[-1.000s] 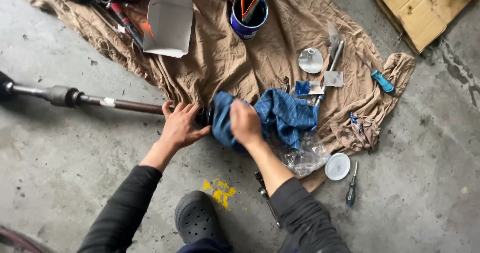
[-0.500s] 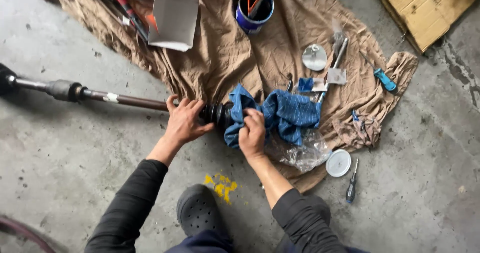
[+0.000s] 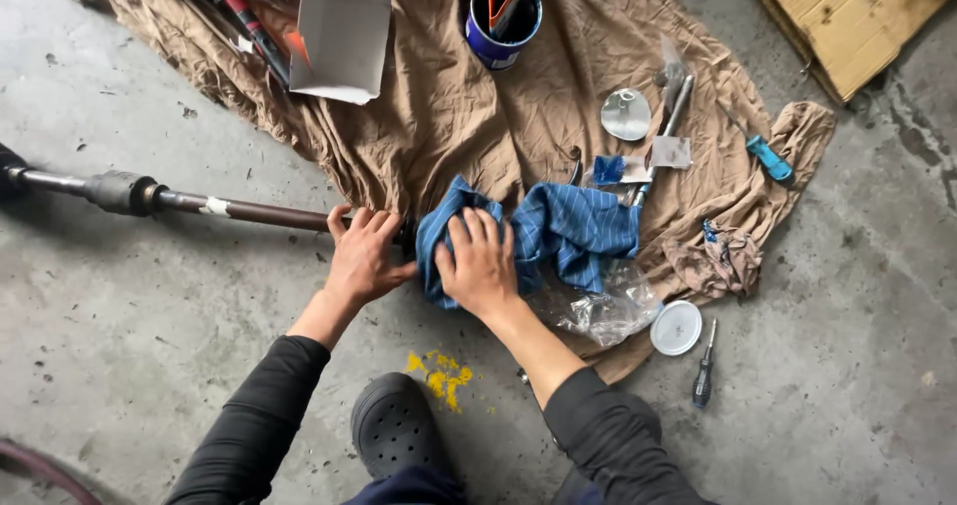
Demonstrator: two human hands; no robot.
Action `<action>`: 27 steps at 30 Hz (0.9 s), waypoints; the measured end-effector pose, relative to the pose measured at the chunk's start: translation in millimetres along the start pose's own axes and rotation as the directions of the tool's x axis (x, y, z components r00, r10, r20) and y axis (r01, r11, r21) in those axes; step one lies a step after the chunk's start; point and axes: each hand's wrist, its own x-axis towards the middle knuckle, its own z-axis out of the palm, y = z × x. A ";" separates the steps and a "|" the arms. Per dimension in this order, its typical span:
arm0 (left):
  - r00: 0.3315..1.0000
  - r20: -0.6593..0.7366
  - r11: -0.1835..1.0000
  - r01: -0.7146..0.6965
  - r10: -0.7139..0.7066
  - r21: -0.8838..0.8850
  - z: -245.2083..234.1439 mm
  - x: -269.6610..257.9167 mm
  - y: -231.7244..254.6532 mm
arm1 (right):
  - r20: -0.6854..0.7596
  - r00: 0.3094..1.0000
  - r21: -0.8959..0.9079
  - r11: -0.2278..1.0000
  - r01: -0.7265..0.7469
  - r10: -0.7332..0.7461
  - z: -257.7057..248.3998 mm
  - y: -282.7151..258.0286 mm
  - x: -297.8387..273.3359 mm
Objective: Repairing a CV joint by applying blue grease to the assembly and fitting a protective rubber boot.
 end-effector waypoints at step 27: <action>0.997 -0.028 0.996 0.075 -0.076 -0.047 13.5 -17.7 2.3 | -0.002 0.974 0.582 0.793 -0.183 0.226 17.1 66.3 -83.4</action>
